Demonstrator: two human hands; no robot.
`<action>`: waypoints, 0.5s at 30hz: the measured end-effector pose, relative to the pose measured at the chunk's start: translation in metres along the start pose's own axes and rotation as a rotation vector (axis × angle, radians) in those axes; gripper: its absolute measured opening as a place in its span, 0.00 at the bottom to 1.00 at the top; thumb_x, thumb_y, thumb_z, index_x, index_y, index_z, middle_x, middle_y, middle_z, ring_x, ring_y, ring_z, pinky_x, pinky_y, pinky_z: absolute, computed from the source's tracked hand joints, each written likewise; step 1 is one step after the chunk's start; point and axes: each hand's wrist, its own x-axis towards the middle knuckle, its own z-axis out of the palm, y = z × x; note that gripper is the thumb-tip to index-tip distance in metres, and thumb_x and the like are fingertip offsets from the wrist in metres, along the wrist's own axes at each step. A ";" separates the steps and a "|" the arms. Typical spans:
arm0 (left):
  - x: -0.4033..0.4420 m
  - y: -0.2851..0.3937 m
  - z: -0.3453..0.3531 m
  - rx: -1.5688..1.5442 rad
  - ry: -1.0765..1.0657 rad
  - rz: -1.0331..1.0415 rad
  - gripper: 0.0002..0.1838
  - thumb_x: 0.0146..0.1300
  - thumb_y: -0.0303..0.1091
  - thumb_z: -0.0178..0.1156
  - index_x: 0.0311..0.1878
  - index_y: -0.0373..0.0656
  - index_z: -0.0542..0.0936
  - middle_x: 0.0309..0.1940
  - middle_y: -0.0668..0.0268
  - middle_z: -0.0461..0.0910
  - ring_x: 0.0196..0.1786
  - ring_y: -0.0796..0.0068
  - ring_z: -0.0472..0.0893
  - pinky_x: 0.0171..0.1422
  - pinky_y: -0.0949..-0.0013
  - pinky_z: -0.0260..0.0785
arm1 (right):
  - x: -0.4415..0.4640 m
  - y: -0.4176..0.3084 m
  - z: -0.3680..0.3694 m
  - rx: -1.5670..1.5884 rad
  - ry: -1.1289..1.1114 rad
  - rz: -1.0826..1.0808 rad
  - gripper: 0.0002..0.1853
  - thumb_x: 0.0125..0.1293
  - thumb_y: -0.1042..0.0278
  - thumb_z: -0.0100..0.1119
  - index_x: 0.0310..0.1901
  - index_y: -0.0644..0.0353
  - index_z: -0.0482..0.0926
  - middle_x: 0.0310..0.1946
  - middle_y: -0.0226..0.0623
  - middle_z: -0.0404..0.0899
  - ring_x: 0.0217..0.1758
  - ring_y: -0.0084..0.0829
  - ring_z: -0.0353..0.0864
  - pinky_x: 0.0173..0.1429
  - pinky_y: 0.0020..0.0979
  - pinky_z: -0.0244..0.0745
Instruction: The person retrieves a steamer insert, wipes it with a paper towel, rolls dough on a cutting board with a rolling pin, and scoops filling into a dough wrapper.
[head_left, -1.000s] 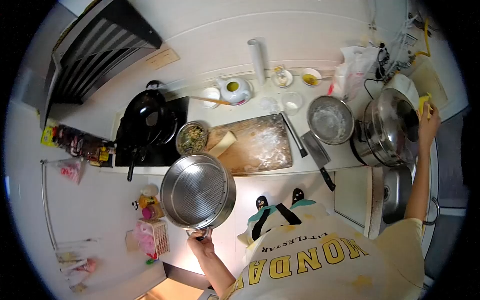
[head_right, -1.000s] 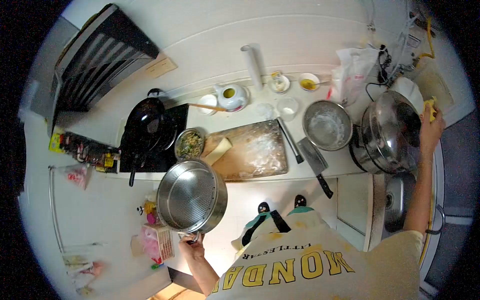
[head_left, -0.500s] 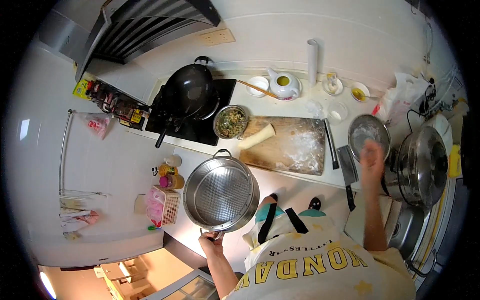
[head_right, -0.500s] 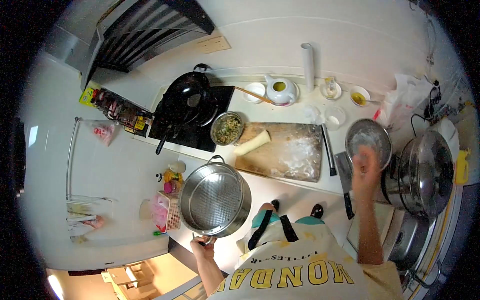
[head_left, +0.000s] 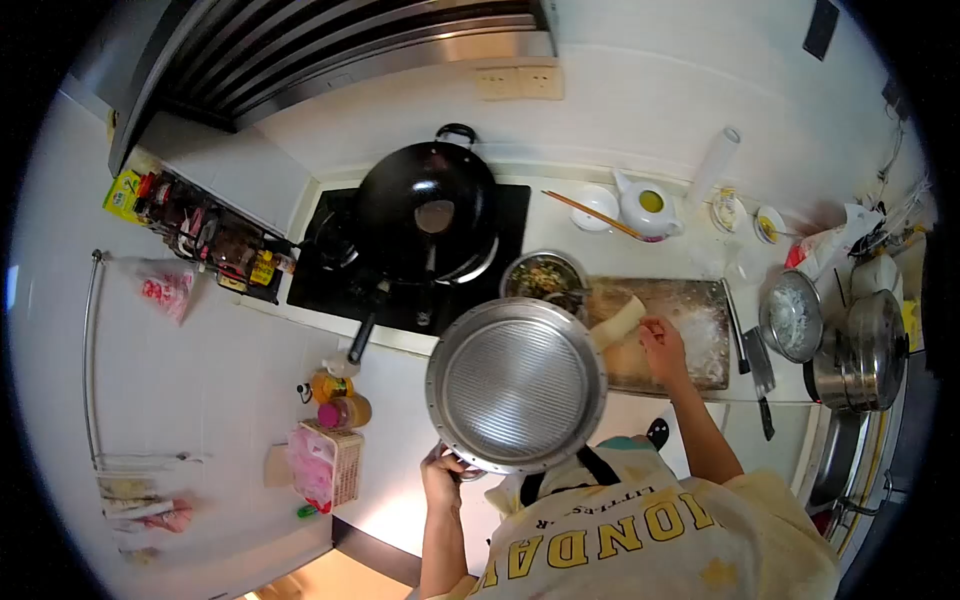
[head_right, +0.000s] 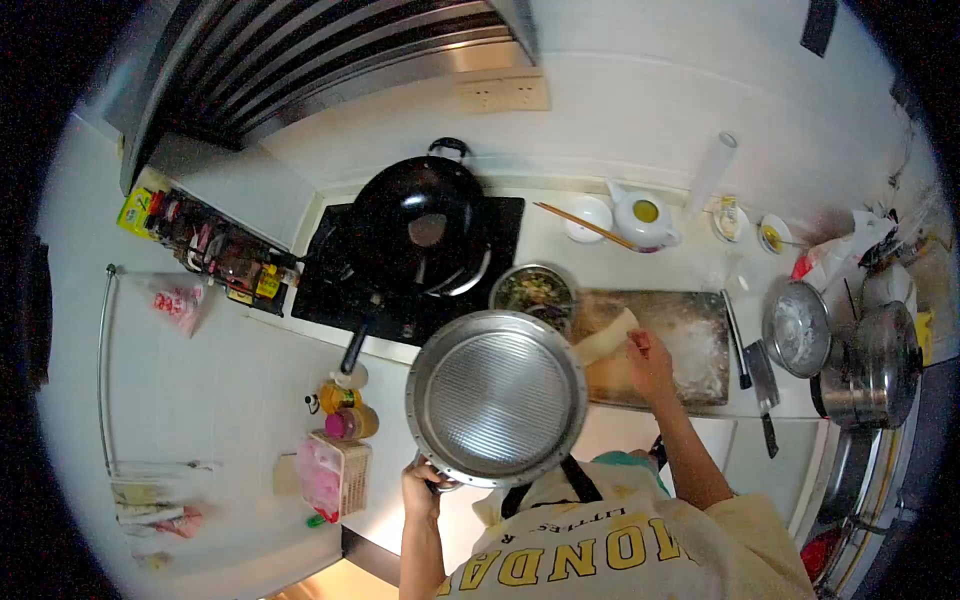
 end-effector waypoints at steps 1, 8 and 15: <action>0.006 0.018 0.001 0.020 -0.029 -0.003 0.29 0.34 0.21 0.45 0.46 0.21 0.71 0.34 0.53 0.77 0.22 0.65 0.77 0.31 0.69 0.76 | 0.008 -0.022 0.018 0.065 0.009 0.083 0.14 0.68 0.63 0.54 0.49 0.65 0.75 0.38 0.39 0.79 0.38 0.30 0.80 0.38 0.31 0.74; 0.063 0.061 -0.025 -0.003 -0.221 -0.122 0.31 0.34 0.20 0.46 0.49 0.20 0.68 0.33 0.51 0.76 0.28 0.59 0.80 0.34 0.64 0.80 | 0.030 -0.030 0.075 0.596 -0.008 0.429 0.16 0.67 0.52 0.55 0.42 0.58 0.77 0.28 0.34 0.80 0.28 0.26 0.79 0.28 0.28 0.73; 0.074 0.099 -0.083 -0.196 -0.276 -0.180 0.20 0.33 0.21 0.46 0.36 0.25 0.72 0.23 0.57 0.75 0.16 0.67 0.71 0.20 0.70 0.67 | 0.026 -0.073 0.058 0.397 0.122 0.361 0.13 0.67 0.56 0.52 0.37 0.58 0.77 0.26 0.28 0.77 0.25 0.21 0.76 0.27 0.24 0.69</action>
